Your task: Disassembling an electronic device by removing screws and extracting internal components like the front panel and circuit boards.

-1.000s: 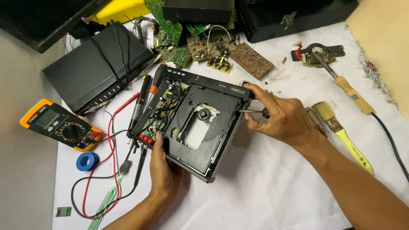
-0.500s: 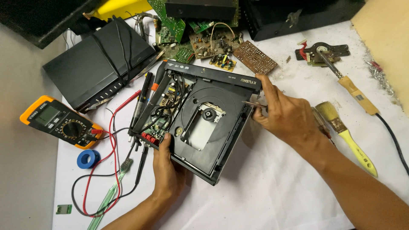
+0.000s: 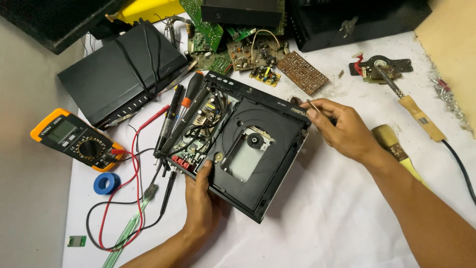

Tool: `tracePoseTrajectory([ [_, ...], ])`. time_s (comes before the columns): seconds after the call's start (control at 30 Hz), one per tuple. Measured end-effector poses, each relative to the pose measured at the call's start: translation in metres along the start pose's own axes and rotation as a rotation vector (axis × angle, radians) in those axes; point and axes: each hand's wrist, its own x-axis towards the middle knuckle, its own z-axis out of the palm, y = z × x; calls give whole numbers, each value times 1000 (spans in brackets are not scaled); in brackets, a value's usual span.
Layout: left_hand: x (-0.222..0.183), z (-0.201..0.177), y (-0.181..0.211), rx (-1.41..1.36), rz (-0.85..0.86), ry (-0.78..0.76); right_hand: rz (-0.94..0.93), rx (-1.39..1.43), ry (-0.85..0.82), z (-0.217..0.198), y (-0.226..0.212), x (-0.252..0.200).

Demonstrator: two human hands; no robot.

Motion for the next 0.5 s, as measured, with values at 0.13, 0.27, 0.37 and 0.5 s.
tracePoseTrajectory([
  [0.13, 7, -9, -13, -86, 49, -91, 167, -108, -58, 0, -9, 1],
  [0.27, 5, -7, -10, -78, -26, 44, 218, 119, -126, -3, -6, 3],
  [0.37, 6, -10, -12, -39, 68, -14, 204, 254, -82, -7, 3, 7],
  [0.5, -5, -3, -5, 110, 31, -51, 156, 234, -5, -8, 3, 7],
])
